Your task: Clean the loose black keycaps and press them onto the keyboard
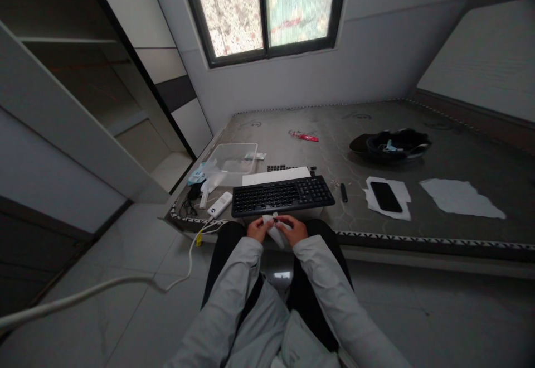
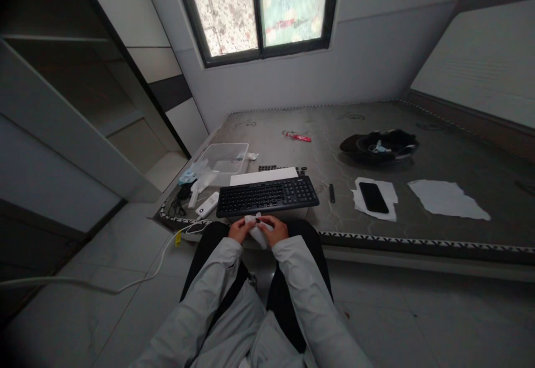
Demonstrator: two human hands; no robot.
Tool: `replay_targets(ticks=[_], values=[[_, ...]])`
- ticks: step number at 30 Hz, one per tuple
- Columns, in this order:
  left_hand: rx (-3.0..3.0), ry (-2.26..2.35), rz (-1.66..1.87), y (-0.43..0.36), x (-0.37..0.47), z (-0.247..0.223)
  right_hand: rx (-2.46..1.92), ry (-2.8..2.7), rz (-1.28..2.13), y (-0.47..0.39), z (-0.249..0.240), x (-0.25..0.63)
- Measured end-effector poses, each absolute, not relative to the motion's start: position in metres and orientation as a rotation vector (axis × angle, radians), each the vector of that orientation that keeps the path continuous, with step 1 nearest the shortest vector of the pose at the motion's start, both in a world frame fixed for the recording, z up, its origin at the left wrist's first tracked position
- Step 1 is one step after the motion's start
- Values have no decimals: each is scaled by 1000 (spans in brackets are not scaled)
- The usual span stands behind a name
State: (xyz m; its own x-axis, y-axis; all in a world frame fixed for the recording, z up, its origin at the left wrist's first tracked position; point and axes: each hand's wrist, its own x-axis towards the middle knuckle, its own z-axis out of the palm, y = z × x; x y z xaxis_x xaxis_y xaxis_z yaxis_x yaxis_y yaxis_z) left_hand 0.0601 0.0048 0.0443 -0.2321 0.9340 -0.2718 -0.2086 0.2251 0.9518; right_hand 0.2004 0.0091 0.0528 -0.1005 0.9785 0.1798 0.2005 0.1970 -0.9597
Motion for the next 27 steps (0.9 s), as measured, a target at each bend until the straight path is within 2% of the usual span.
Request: replay_targets(ticks=[14, 27], values=[[757, 1371, 1240, 3, 60, 47, -1240, -1507, 981, 11, 48, 201], [1082, 1394, 1242, -1, 63, 58, -1192, -1516, 936, 12, 45, 198]])
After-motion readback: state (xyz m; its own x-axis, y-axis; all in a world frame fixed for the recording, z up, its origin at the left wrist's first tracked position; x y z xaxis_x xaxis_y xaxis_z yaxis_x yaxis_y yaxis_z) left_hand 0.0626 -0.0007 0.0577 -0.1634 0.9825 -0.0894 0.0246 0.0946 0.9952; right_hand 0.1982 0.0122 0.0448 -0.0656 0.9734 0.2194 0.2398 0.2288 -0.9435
